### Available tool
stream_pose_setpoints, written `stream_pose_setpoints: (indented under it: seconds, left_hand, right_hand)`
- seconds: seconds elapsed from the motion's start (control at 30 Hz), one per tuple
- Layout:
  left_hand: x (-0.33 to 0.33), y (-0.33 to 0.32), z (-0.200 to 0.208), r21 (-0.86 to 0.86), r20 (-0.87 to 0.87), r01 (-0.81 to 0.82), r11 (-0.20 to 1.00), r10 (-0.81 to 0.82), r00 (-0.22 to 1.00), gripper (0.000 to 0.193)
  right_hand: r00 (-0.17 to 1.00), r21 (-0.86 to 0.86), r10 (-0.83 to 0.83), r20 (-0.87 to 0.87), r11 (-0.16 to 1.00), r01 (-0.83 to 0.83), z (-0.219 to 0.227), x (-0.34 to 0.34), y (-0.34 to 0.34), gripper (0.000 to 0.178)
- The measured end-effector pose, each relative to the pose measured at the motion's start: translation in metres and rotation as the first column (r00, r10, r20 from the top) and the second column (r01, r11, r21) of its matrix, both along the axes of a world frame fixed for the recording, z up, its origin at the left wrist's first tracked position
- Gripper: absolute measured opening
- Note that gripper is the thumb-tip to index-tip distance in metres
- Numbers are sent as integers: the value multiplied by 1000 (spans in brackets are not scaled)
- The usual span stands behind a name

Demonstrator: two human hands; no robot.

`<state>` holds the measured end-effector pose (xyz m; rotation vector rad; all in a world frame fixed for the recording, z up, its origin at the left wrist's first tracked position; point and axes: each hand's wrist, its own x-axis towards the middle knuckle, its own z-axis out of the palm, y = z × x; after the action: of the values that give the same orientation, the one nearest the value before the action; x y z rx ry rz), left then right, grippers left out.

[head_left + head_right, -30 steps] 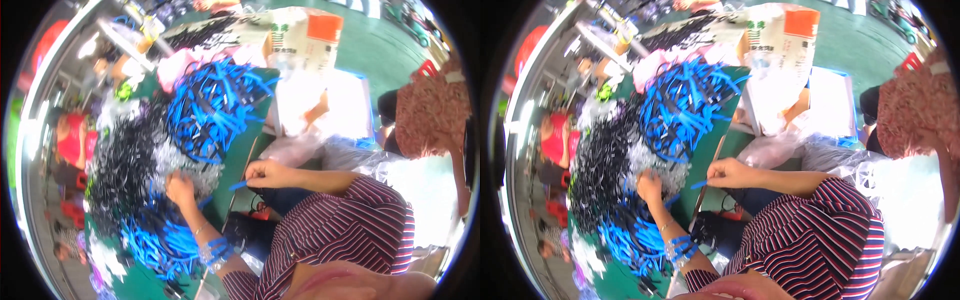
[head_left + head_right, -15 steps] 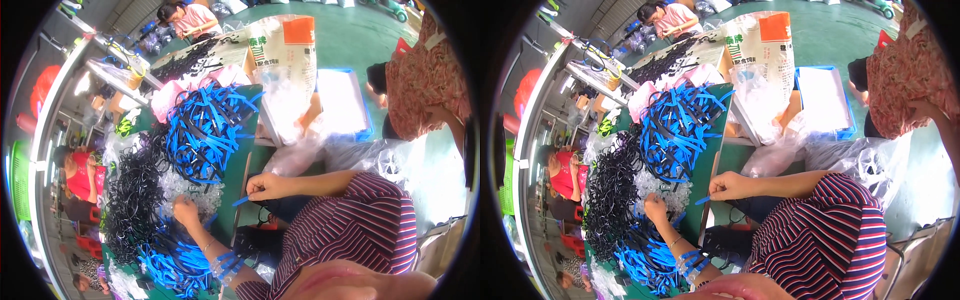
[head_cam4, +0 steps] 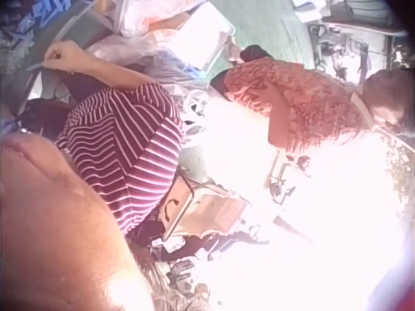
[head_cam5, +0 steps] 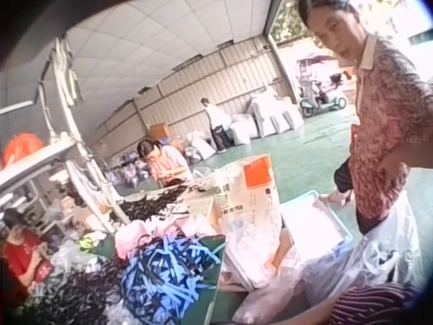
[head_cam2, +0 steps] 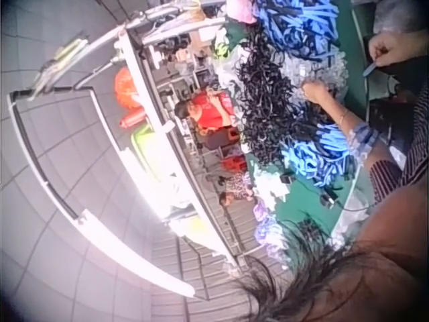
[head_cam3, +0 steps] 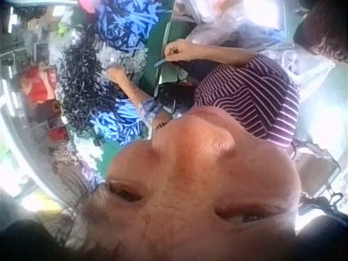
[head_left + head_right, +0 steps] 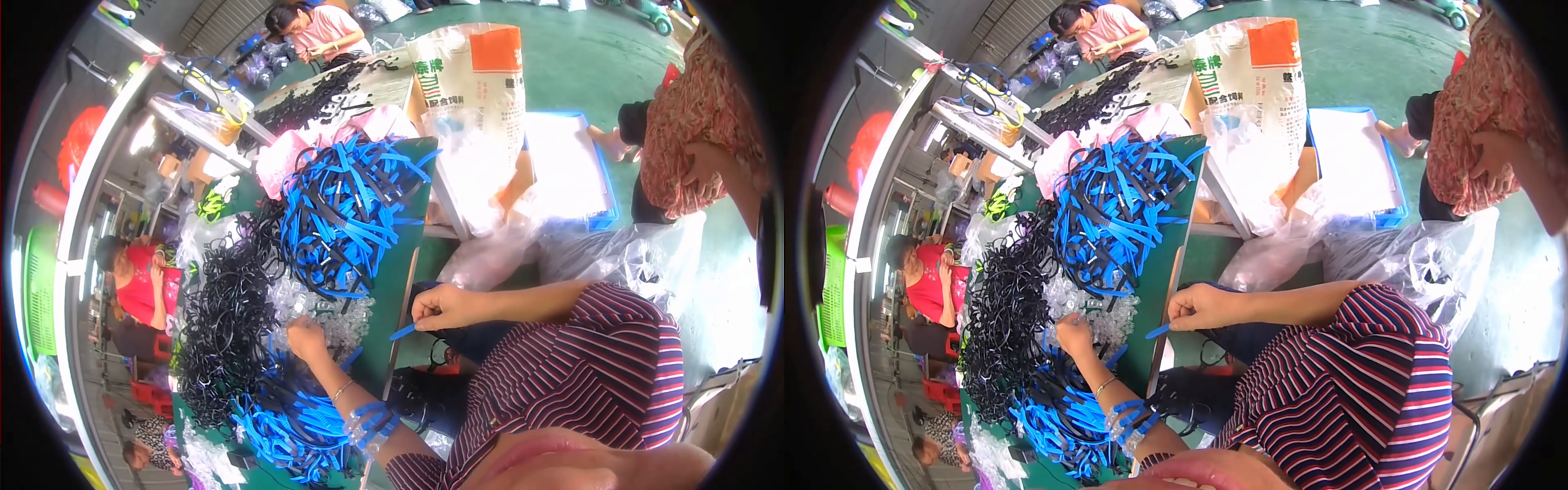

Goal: The person assembles small plastic clips onto blue and black fabric straps by hand at a factory workbench.

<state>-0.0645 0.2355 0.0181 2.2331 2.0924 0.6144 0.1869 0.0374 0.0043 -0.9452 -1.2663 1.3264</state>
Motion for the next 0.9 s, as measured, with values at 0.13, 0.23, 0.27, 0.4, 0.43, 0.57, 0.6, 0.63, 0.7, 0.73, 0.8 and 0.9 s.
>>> stream_pose_setpoints:
  seconds: [0.13, 0.23, 0.27, 0.4, 0.43, 0.57, 0.6, 0.63, 0.7, 0.73, 0.8, 0.9]
  left_hand:
    - [9, -4, 9, -11, 27, -66, 998, 66, 997, 17]
    - [5, -10, 14, 271, -130, -13, 962, 50, 990, 16]
    - [2, -8, 16, 275, 194, 83, 958, -140, 971, 16]
    - [19, -54, 49, 253, 847, 250, 935, -338, 411, 17]
    - [26, -78, 61, 208, 951, 257, 944, -256, 170, 17]
    - [48, -126, 52, 73, 957, 500, 863, 80, -278, 16]
    - [54, -138, 46, 85, 949, 515, 853, 89, -304, 16]
    - [60, -147, 42, 99, 938, 532, 841, 100, -331, 17]
    - [76, -159, 34, 83, 892, 588, 804, 203, -403, 20]
    - [80, -165, 32, 74, 876, 596, 799, 234, -421, 21]
    - [85, -175, 31, 52, 855, 605, 794, 278, -439, 23]
    - [82, -183, 22, 79, 794, 614, 785, 323, -515, 25]
  right_hand:
    - [1000, 13, -13, 2, 1000, 13, -1, 1, 3, 14]
    - [1000, 6, -10, -10, 1000, 10, 0, 2, 4, 13]
    - [1000, 3, -5, -30, 1000, 6, 1, 2, 5, 12]
    - [994, -58, -39, -101, 998, 34, 20, 4, -3, 11]
    - [998, -57, -7, -67, 998, 3, 19, 4, -3, 9]
    - [960, -8, -61, -273, 998, 61, 24, 1, 6, 11]
    - [960, -13, -60, -274, 998, 59, 25, -1, 6, 12]
    - [960, -18, -65, -273, 998, 62, 26, -4, 6, 13]
    - [966, 17, -38, -257, 999, 43, 23, 1, 5, 14]
    - [980, 30, -29, -198, 999, 36, 26, 2, 5, 14]
    - [970, 48, 39, -242, 998, -28, 27, -4, 7, 14]
    - [968, 48, 72, -239, 997, -62, 15, -12, 7, 15]
